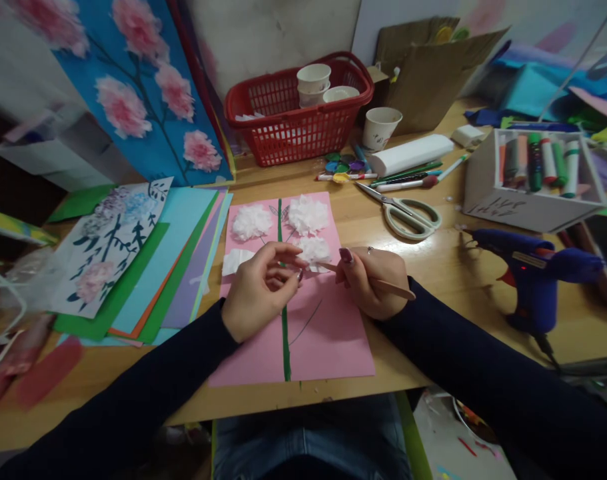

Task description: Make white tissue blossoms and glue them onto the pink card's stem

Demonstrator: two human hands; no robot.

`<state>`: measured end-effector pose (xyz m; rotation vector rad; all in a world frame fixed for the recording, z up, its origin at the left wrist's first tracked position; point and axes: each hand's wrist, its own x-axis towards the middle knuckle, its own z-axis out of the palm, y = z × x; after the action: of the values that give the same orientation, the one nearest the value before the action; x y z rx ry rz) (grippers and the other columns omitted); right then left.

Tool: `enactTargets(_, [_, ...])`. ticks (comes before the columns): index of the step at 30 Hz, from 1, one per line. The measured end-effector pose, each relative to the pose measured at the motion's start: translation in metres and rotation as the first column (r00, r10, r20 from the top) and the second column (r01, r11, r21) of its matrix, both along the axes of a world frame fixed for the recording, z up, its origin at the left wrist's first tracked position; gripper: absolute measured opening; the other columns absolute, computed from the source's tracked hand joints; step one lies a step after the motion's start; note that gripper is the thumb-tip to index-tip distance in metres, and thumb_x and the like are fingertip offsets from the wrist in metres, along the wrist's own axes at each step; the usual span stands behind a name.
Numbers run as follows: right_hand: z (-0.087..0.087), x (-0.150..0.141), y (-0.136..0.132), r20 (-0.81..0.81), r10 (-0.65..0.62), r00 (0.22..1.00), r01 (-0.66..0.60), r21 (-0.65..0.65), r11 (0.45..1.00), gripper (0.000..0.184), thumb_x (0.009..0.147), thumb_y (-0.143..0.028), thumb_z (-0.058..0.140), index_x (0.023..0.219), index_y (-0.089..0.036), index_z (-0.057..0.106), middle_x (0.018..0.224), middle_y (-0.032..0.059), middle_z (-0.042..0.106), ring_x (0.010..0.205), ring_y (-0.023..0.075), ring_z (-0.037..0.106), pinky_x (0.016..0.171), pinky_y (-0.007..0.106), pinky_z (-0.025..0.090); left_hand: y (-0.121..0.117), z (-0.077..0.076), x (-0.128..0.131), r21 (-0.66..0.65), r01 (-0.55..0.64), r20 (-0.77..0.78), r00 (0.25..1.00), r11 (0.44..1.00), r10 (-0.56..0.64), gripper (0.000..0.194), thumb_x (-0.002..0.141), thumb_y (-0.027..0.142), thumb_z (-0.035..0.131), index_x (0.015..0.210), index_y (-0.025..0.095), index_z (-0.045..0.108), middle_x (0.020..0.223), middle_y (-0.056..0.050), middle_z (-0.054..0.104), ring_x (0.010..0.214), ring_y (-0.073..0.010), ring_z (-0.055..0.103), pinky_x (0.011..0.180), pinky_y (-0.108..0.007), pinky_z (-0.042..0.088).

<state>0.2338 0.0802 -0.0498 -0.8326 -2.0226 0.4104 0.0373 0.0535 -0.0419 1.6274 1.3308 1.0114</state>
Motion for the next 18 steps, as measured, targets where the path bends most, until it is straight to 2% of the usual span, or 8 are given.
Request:
enactTargets(1, [0.000,0.000,0.000,0.000,-0.009,1.000,0.009,-0.018,1.000,0.044,0.101,-0.025,0.035,0.061,-0.021,0.052,0.049,-0.0031,0.050,0.045,0.0098,0.050,0.048,0.025,0.038,-0.002,0.000,-0.004,0.086,0.000,-0.133,0.991,0.996,0.011,0.026,0.080,0.013,0.064,0.104,0.019,0.057,0.094,-0.005,0.069,0.071,-0.0163,0.067,0.065,-0.032,0.059])
enactTargets(3, [0.000,-0.001,0.000,0.000,-0.019,1.000,0.019,-0.052,0.998,0.044,0.101,-0.026,0.036,0.061,-0.021,0.052,0.049,-0.0035,0.049,0.045,0.0099,0.050,0.049,0.025,0.038,-0.004,0.000,-0.012,0.236,0.054,-0.378,0.925,0.970,0.040,0.032,0.078,0.020,0.072,0.107,0.018,0.059,0.101,-0.008,0.067,0.090,-0.0235,0.066,0.080,-0.041,0.058])
enactTargets(6, [-0.001,-0.001,0.000,0.002,-0.027,1.000,0.027,-0.102,0.994,0.043,0.101,-0.027,0.035,0.063,-0.021,0.053,0.050,-0.0037,0.050,0.045,0.0100,0.049,0.050,0.025,0.038,-0.006,-0.004,-0.021,0.278,0.169,-0.570,0.821,0.946,0.021,0.062,0.074,0.037,0.079,0.126,0.016,0.052,0.129,-0.017,0.058,0.124,-0.0344,0.052,0.104,-0.054,0.044])
enactTargets(8, [-0.002,-0.002,0.000,0.018,-0.026,0.999,0.029,-0.146,0.989,0.042,0.101,-0.026,0.035,0.063,-0.021,0.051,0.050,-0.0036,0.050,0.045,0.0099,0.049,0.051,0.025,0.038,-0.006,-0.008,-0.024,0.250,0.213,-0.620,0.785,0.945,-0.013,0.076,0.075,0.045,0.077,0.136,0.015,0.043,0.140,-0.020,0.052,0.133,-0.0357,0.045,0.111,-0.055,0.037])
enactTargets(12, [-0.002,-0.004,0.000,0.048,0.000,0.999,0.010,-0.201,0.979,0.040,0.101,-0.026,0.034,0.062,-0.022,0.044,0.051,-0.0039,0.048,0.043,0.0094,0.046,0.049,0.024,0.036,-0.004,-0.013,-0.026,0.226,0.272,-0.662,0.748,0.935,-0.058,0.078,0.078,0.049,0.073,0.138,0.012,0.040,0.140,-0.022,0.053,0.134,-0.0355,0.047,0.111,-0.054,0.037])
enactTargets(14, [-0.001,-0.006,0.001,0.085,0.021,0.996,-0.005,-0.180,0.984,0.038,0.102,-0.027,0.033,0.064,-0.023,0.041,0.050,-0.0045,0.045,0.042,0.0097,0.042,0.047,0.024,0.033,-0.004,-0.012,-0.026,0.224,0.289,-0.654,0.752,0.931,-0.076,0.076,0.077,0.048,0.074,0.135,0.011,0.041,0.138,-0.023,0.055,0.132,-0.0343,0.050,0.110,-0.052,0.040])
enactTargets(18, [0.004,-0.011,0.004,0.179,0.045,0.983,-0.016,-0.161,0.987,0.034,0.101,-0.027,0.034,0.067,-0.023,0.038,0.051,-0.0055,0.039,0.041,0.0100,0.038,0.045,0.025,0.029,-0.006,-0.010,-0.025,0.220,0.226,-0.596,0.801,0.949,-0.053,0.077,0.073,0.045,0.079,0.129,0.010,0.039,0.129,-0.024,0.060,0.124,-0.0323,0.058,0.100,-0.046,0.051])
